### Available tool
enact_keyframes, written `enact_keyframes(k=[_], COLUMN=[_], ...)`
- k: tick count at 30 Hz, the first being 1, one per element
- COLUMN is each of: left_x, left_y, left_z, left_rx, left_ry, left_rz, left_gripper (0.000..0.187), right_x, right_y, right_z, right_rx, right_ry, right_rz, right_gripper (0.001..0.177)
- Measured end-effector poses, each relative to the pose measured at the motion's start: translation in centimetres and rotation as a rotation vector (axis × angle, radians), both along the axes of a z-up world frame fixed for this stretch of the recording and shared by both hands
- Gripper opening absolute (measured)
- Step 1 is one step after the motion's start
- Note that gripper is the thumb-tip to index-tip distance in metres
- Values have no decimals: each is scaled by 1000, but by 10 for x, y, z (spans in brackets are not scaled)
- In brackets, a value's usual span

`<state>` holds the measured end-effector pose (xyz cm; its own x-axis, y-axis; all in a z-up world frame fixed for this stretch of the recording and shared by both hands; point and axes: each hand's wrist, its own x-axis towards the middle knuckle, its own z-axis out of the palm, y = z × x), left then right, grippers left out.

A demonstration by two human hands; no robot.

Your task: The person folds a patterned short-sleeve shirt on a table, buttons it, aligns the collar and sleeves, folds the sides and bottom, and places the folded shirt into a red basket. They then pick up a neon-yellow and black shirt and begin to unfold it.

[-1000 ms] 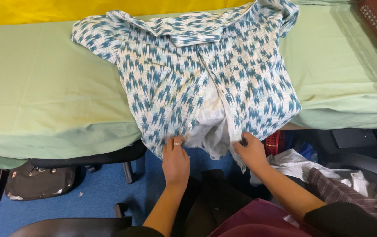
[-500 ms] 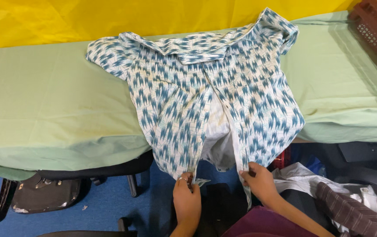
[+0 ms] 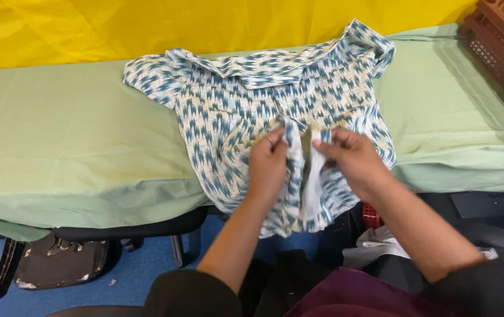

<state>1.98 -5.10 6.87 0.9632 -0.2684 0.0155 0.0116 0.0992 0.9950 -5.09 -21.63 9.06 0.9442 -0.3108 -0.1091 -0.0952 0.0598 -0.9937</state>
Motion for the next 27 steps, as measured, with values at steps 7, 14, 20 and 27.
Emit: enact_keyframes(k=[7, 14, 20, 27], left_x=[70, 92, 134, 164], left_y=[22, 30, 48, 66], left_z=[50, 39, 44, 56], left_rx=[-250, -416, -534, -444], left_ry=[272, 180, 166, 81], left_rz=[-196, -314, -218, -190], left_gripper=[53, 81, 90, 75], right_x=[52, 74, 98, 114], right_y=[-20, -27, -35, -42], right_z=[54, 53, 53, 51], right_rx=[45, 251, 86, -29], right_ry=[59, -8, -16, -24], right_rz=[-50, 16, 45, -9], right_gripper=[55, 72, 67, 63])
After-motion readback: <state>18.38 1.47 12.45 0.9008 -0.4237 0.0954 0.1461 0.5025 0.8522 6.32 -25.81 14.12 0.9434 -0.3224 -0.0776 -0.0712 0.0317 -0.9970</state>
